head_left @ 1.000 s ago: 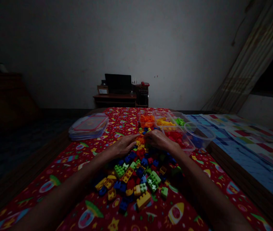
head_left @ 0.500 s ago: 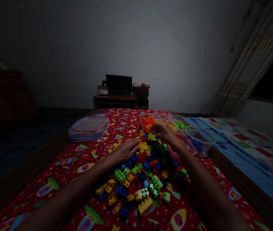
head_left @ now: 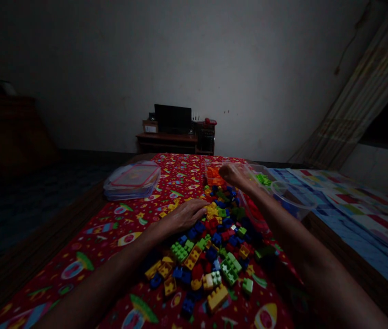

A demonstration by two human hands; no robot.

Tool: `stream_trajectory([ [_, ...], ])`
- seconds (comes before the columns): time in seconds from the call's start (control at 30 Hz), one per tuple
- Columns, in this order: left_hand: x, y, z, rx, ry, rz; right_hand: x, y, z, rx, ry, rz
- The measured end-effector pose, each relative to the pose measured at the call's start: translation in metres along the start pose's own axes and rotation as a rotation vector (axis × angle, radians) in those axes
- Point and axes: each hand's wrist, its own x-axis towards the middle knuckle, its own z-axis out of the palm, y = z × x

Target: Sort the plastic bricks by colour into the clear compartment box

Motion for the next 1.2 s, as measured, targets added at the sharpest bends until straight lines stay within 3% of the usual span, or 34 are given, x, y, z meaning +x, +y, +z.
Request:
stream_trajectory([
  [0.27,0.001,-0.01,-0.001,0.048,0.026,-0.067,-0.049,-0.025,-0.001,0.095,-0.206,-0.179],
  [0.47,0.005,-0.015,-0.004,0.117,0.029,-0.206,-0.061,-0.053,0.001,0.202,-0.357,-0.352],
  [0.6,0.007,-0.015,-0.008,0.098,0.048,-0.254,-0.066,-0.062,0.002,0.185,-0.421,-0.376],
  [0.8,0.002,-0.021,-0.023,-0.198,0.101,-0.291,-0.074,-0.057,0.003,0.172,-0.288,-0.384],
  [1.03,0.004,-0.016,-0.033,-0.484,0.151,-0.245,-0.081,-0.067,0.005,0.475,0.015,-0.156],
  [1.2,0.009,-0.005,-0.027,-0.521,0.088,-0.163,-0.089,-0.08,0.007,0.445,-0.056,-0.256],
])
